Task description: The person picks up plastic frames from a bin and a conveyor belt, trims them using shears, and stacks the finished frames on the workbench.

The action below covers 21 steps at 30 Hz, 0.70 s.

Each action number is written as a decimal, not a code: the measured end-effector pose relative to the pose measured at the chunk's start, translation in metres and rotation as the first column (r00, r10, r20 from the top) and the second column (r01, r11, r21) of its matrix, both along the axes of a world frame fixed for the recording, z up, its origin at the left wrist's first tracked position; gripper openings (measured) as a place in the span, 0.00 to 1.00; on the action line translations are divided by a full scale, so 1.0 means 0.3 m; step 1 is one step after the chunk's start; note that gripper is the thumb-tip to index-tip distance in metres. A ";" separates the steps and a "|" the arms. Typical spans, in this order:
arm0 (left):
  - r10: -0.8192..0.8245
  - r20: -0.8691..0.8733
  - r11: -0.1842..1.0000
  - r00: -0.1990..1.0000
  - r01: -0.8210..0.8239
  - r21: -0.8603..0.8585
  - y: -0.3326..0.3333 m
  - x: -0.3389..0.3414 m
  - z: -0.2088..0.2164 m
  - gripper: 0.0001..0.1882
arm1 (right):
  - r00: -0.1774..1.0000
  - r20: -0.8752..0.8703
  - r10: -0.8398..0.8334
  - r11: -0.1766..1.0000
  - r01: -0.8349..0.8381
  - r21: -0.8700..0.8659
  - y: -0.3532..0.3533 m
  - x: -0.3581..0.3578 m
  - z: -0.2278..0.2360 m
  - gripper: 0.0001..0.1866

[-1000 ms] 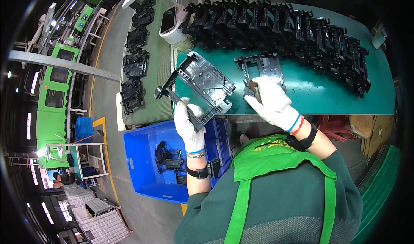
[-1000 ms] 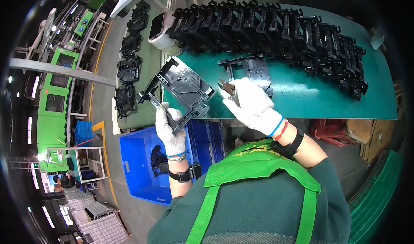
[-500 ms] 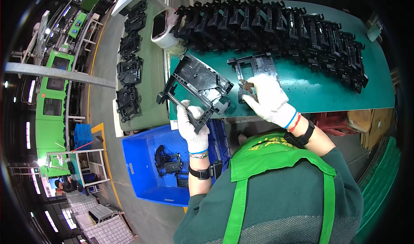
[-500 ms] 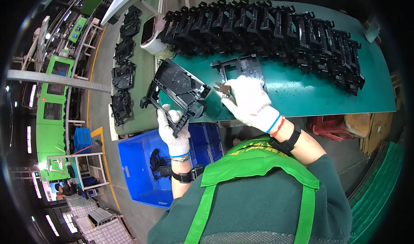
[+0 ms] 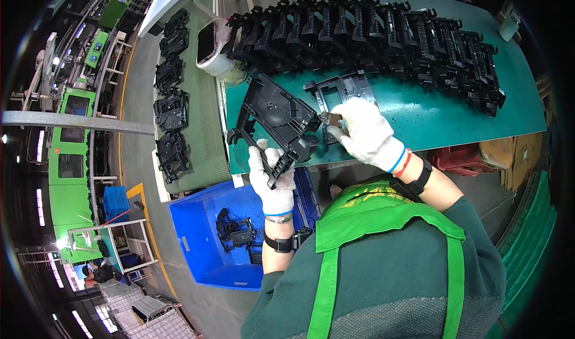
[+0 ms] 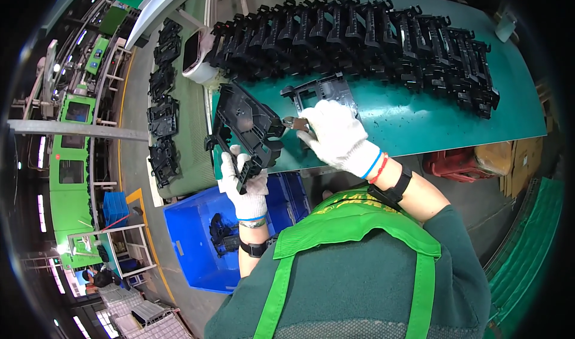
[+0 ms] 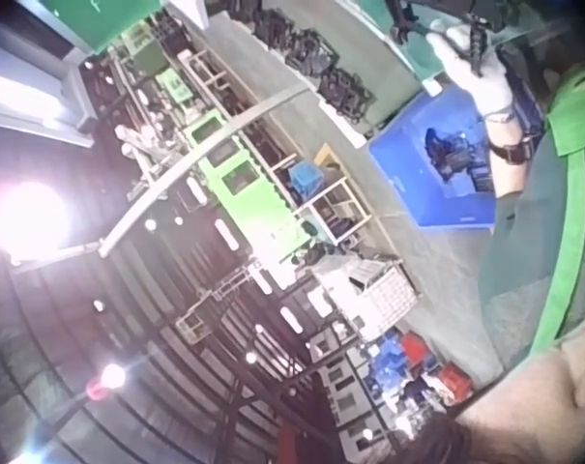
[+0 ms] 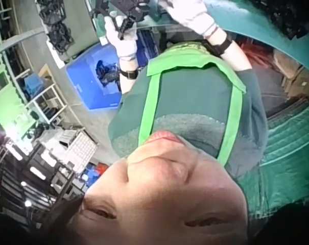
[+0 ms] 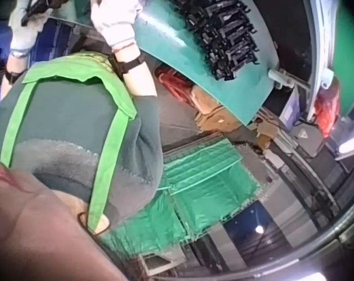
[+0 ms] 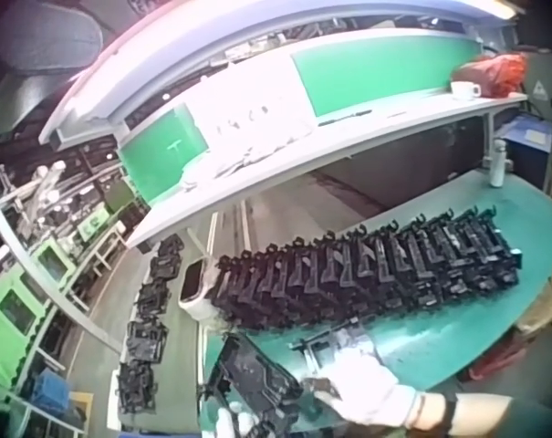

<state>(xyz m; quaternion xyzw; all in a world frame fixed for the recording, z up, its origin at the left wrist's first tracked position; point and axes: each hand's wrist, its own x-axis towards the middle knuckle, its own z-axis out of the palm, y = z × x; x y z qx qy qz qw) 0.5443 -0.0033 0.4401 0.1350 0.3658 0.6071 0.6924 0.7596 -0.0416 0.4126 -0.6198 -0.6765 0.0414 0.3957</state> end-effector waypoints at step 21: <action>-0.272 -0.671 0.923 0.690 0.385 0.021 0.145 -0.267 -0.062 0.29 | 0.969 0.139 0.206 0.916 -0.141 -0.376 0.001 0.035 -0.119 0.13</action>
